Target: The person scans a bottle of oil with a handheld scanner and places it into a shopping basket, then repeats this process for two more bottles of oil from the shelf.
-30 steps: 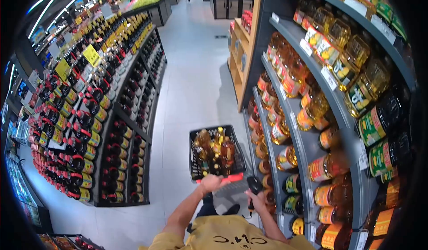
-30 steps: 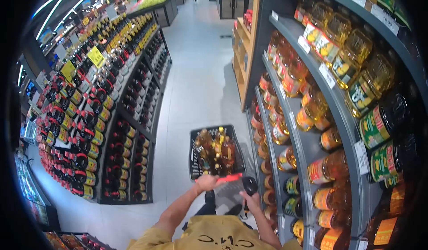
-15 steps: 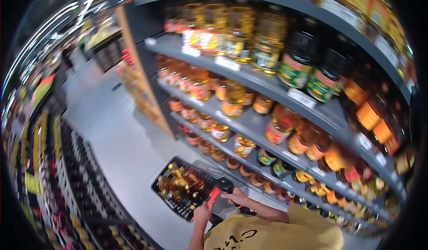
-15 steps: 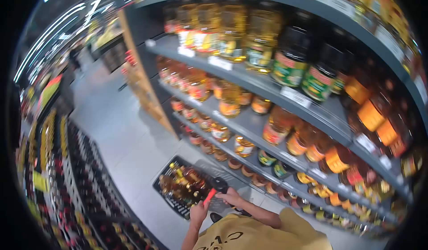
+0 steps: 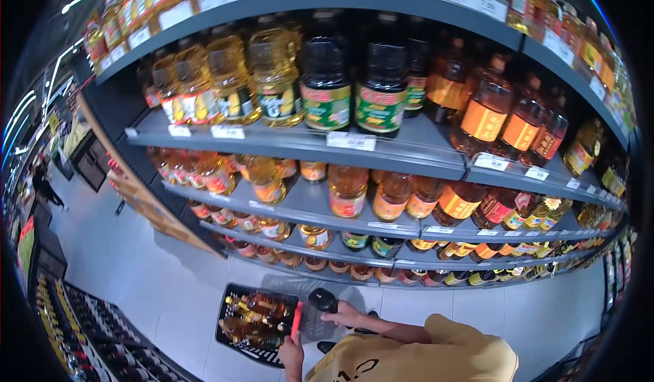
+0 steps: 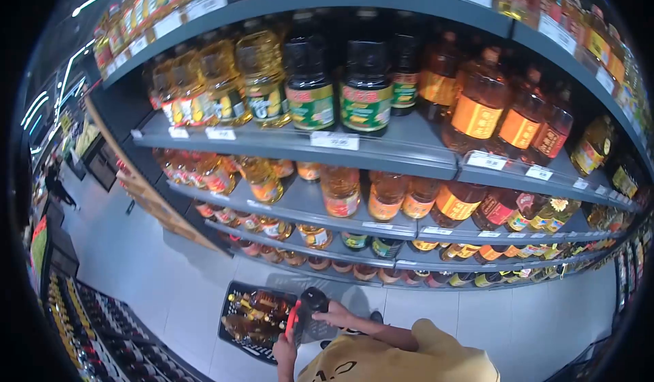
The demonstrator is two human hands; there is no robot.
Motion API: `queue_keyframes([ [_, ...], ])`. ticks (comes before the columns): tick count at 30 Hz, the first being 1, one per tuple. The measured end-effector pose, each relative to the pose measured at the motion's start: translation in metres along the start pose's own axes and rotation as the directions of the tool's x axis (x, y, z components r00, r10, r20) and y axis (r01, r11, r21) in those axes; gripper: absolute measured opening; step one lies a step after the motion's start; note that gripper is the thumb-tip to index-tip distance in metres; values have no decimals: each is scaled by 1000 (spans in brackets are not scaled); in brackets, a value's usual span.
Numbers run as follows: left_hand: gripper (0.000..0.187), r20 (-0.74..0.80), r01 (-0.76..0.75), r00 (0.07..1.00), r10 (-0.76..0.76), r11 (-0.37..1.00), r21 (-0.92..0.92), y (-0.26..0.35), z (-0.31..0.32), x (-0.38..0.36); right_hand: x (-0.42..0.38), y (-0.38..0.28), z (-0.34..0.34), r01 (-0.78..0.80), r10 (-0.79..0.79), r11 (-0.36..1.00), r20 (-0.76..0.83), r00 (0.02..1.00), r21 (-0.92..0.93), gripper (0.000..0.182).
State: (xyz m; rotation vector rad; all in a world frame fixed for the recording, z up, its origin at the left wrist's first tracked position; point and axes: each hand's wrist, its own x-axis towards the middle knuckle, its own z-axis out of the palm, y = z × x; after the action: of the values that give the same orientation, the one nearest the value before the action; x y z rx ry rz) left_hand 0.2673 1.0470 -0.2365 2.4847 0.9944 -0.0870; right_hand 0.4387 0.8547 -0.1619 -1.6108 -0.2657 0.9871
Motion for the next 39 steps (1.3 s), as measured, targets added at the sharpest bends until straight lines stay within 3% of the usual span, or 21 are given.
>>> queue_keyframes([
  [2,55,-1,41,999,-41,998,42,3,2,1,-4,-2,-17,12,-12,1000,-1,1000,7,37],
  [5,50,-14,63,998,-63,997,-50,13,0,-3,-8,6,-41,18,-18,1000,21,1000,22,36],
  [8,51,-315,-101,945,92,995,-12,21,18,-9,-18,1,-67,40,-40,999,-4,999,36,42],
  [9,56,-233,-59,971,45,997,-54,22,21,-7,-24,-3,-76,45,-45,998,-11,999,35,46],
  [12,59,-354,-75,932,72,997,4,51,25,-18,-38,-14,-100,-106,106,994,-19,994,-9,55],
  [13,59,-353,-104,931,97,995,1,62,21,-22,-41,-16,-105,-111,109,993,-61,992,-34,45],
  [14,60,-336,-128,934,122,992,4,74,19,-21,-55,-41,-109,-66,66,998,-41,997,-3,47],
  [15,60,-323,-130,938,130,991,20,86,17,-23,-51,-36,-115,-159,159,985,-3,987,-60,47],
  [16,59,-310,-176,935,171,984,12,102,8,-22,-56,-37,-115,-4,6,999,-51,999,46,48],
  [17,58,-306,-171,938,161,985,-6,112,5,-21,-54,-31,-117,-18,20,999,-55,998,41,42],
  [18,56,-313,-182,934,175,983,5,117,6,-17,-39,1,-117,86,-81,991,-55,995,98,35],
  [20,55,-304,-223,927,220,975,24,117,6,-6,-41,4,-117,180,-163,975,-130,978,132,30],
  [25,53,-256,-320,912,321,946,46,120,-9,21,-58,-5,-112,76,-51,988,-189,981,132,32],
  [28,49,-249,-354,906,344,935,1,112,-2,36,-64,-20,-110,-79,95,992,-184,978,94,32],
  [31,48,-241,-377,900,364,926,-8,106,-2,51,-46,-4,-103,61,-33,988,-189,981,144,26],
  [39,46,-167,-364,922,348,928,-75,73,0,55,-30,-12,-75,24,-2,993,-192,981,112,23],
])
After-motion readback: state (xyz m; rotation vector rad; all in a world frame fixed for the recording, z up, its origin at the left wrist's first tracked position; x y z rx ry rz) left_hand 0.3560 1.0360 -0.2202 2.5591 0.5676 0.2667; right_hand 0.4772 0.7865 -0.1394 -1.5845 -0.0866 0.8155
